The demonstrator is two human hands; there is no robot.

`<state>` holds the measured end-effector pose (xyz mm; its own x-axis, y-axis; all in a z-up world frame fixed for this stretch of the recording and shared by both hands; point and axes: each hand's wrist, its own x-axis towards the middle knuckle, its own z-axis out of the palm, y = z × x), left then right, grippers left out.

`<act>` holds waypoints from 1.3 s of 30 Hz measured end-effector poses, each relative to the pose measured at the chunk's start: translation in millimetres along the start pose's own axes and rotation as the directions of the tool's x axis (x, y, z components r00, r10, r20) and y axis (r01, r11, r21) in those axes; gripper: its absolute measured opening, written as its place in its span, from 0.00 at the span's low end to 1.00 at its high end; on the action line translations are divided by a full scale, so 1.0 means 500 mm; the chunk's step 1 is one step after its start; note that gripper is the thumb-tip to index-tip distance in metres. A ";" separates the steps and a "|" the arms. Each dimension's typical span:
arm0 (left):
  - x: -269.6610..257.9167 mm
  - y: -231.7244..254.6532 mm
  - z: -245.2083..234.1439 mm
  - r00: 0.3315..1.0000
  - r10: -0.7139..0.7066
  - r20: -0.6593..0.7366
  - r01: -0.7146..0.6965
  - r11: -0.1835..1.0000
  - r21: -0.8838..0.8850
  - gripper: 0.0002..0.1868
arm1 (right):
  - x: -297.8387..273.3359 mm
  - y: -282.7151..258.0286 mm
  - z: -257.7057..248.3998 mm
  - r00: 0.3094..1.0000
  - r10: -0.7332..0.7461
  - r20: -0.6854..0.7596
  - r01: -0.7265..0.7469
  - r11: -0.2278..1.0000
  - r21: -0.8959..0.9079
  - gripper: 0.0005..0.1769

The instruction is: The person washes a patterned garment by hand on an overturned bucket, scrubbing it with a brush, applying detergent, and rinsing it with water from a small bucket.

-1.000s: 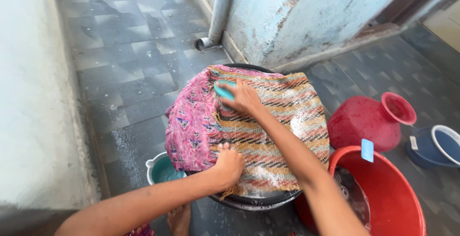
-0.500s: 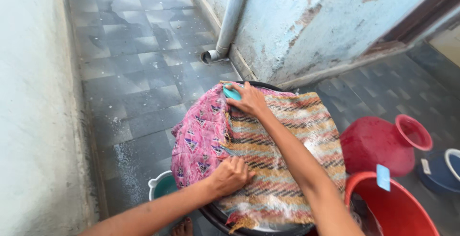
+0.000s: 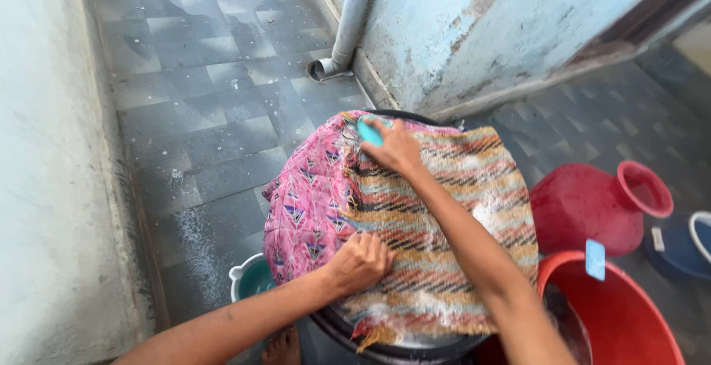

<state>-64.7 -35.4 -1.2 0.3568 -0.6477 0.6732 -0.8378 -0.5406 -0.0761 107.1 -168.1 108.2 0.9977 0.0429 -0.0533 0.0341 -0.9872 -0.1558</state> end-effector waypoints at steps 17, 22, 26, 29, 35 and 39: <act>0.295 -0.006 0.010 0.386 -0.850 0.357 0.870 0.464 0.164 0.54 | -0.302 0.216 0.108 0.869 0.087 -0.488 0.005 0.983 0.186 0.23; 0.301 -0.022 0.182 0.488 -0.871 0.054 0.680 0.418 0.602 0.36 | -0.308 0.209 0.120 0.835 0.030 -0.549 0.028 0.995 0.097 0.23; 0.266 -0.121 0.163 0.496 -0.864 0.087 0.817 0.498 0.290 0.46 | -0.295 0.215 0.123 0.908 0.120 -0.401 -0.050 0.982 0.181 0.24; 0.259 -0.128 0.149 0.546 -0.830 0.113 0.799 0.556 0.230 0.39 | -0.295 0.216 0.123 0.904 0.124 -0.410 -0.058 0.984 0.169 0.24; 0.223 -0.230 0.126 0.318 -0.945 0.075 0.942 0.324 0.094 0.29 | -0.311 0.218 0.123 0.844 0.062 -0.532 0.027 0.987 0.159 0.23; 0.244 -0.164 0.148 0.351 -0.936 -0.043 0.934 0.346 0.086 0.31 | -0.312 0.213 0.117 0.867 0.077 -0.493 0.012 0.985 0.174 0.21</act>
